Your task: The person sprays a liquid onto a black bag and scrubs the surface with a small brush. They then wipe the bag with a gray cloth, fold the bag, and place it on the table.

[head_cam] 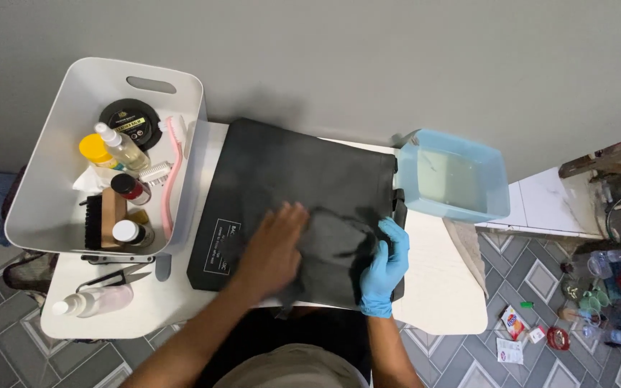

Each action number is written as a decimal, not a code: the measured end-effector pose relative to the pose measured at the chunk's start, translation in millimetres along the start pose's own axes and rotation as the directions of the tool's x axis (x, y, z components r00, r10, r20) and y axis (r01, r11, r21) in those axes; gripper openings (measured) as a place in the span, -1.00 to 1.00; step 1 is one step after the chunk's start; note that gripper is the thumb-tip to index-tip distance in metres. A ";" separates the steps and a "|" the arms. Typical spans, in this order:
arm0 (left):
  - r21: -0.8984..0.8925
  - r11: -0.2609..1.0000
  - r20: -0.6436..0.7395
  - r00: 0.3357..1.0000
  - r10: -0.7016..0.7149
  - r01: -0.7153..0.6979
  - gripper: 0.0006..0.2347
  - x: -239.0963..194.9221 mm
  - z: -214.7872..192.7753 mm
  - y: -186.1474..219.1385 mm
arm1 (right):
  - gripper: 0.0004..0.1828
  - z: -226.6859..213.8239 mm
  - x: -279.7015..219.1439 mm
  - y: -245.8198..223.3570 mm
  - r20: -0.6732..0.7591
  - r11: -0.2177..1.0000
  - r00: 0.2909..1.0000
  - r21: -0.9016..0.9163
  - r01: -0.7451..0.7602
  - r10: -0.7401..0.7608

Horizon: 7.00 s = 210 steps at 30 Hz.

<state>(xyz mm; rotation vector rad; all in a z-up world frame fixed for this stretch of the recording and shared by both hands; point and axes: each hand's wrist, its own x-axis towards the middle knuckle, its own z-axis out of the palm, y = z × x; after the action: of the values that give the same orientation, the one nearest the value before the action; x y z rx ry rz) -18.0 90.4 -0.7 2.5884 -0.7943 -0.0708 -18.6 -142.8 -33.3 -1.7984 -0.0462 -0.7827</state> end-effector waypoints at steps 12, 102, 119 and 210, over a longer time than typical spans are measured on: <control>0.103 0.911 -0.236 0.899 -0.369 0.400 -0.38 141.2 5.0 -66.3 | -0.77 2.6 2.6 -4.8 0.040 1.000 0.999 -0.010 -0.024 0.025; 0.161 0.979 0.071 0.991 0.112 -0.123 -0.62 132.4 80.7 28.7 | -0.62 5.7 1.6 -4.5 0.137 0.996 0.990 -0.083 0.033 -0.021; -0.036 0.999 -0.114 0.993 0.000 -0.005 -0.41 203.0 83.5 -2.9 | -0.60 5.2 10.1 -19.7 0.093 0.994 0.995 -0.102 -0.026 0.036; -0.404 0.891 -0.239 0.917 -0.321 0.207 -0.53 -60.3 -18.8 -10.8 | -0.38 98.5 17.9 -45.0 0.863 0.724 0.452 -0.163 0.670 -0.225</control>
<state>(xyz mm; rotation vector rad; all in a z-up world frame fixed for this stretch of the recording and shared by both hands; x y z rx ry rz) -59.5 138.6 7.4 2.2514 -0.2748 0.0828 25.0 -46.9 -2.2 -2.5731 -1.1124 -0.2528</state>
